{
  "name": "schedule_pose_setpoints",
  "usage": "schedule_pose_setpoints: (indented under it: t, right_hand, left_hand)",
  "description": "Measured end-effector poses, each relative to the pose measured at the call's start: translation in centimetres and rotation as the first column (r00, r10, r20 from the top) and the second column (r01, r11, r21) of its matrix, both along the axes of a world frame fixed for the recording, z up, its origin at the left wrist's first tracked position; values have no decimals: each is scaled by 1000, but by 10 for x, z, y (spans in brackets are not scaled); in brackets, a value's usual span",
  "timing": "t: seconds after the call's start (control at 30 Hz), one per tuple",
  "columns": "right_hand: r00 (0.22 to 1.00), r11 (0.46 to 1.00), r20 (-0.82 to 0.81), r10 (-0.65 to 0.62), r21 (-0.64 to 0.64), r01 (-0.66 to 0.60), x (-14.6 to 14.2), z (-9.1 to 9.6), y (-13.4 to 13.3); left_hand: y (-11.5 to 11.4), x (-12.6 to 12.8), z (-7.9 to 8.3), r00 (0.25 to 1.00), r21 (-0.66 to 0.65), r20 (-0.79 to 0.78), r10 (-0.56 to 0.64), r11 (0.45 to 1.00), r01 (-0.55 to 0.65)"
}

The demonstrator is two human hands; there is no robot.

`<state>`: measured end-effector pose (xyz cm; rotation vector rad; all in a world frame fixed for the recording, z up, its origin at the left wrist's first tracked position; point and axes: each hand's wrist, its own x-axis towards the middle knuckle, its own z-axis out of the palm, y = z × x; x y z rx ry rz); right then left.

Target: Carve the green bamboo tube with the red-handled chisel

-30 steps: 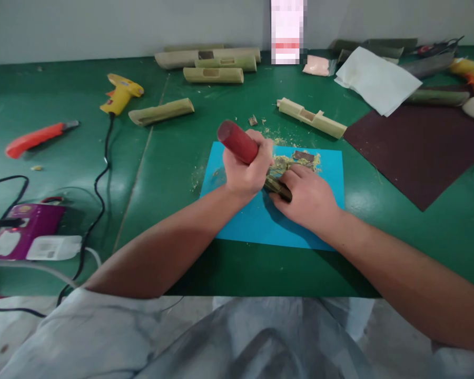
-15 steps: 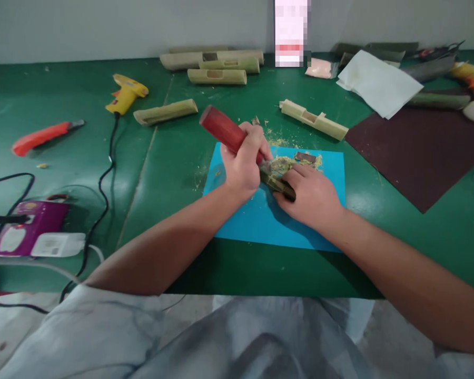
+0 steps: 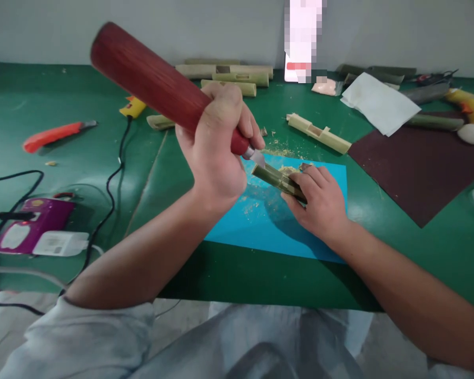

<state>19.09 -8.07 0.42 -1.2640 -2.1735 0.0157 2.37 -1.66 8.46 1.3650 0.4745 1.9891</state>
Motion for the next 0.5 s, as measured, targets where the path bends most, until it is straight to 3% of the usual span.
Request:
schedule_pose_setpoints:
  t: [0.1,0.17,0.2,0.3,0.4,0.5]
  right_hand:
    - [1000,1000,-15,4,12,-3,0,0,-1]
    - [1000,1000,-4,16,0,-16,0,1,-2]
    - [1000,1000,7,20,-16,-20,0,1,-3]
    - [999,997,30,24,-68,-22,-2,0,-4]
    - [999,994,27,30,-103,-27,-4,-1,-4]
    - [999,989,30,19,-151,-15,-6,-3,-4]
  left_hand:
    - [-5,4,-3,999,-25,-39,-8,1000,7]
    - [-7,5,-10,991,18,-121,53,999,-52]
    - [-8,5,-14,970,105,-231,71,993,-48]
    - [-9,3,-30,873,196,-475,112,980,-19]
    - [-10,3,-45,810,158,-582,73,987,24]
    - [-8,6,-59,823,108,-567,43,994,23]
